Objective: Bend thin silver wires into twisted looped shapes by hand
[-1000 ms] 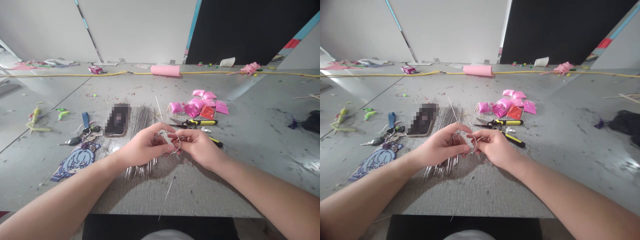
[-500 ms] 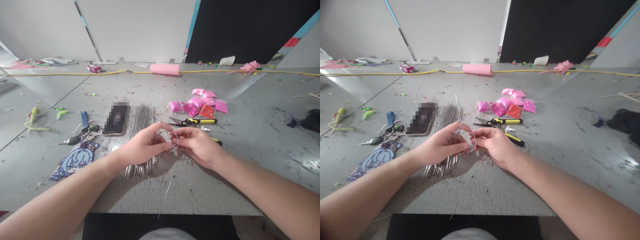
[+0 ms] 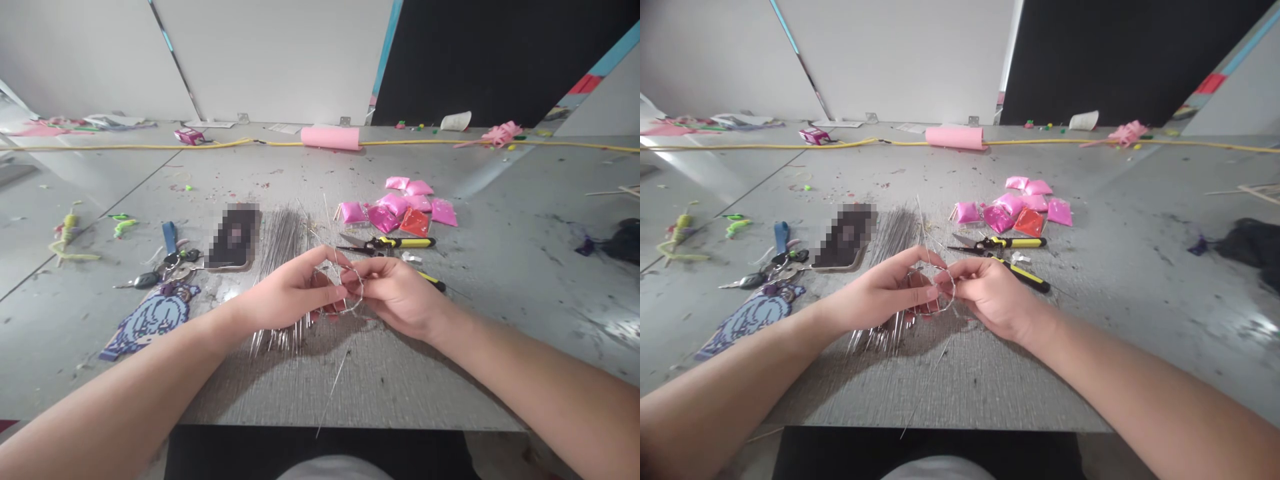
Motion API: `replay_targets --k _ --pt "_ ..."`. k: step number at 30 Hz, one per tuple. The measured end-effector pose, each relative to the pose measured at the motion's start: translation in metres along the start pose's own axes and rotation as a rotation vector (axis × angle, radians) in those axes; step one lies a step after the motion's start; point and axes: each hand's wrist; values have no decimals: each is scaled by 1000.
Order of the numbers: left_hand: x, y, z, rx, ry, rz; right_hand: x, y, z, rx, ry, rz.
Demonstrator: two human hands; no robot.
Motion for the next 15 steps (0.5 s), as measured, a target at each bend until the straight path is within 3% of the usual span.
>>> replay_targets --k 11,15 --pt "2 -3 0 4 -19 -59 2 7 1 -66 -59 -36" --pt "1 -3 -1 26 -68 62 -2 9 2 -34 -38 -122"
Point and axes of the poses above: each hand's wrist, its own z-axis towards the middle knuckle, its own x-axis out of the palm, y = z × x, and after that the axes turned 4 degrees about x, right-handed
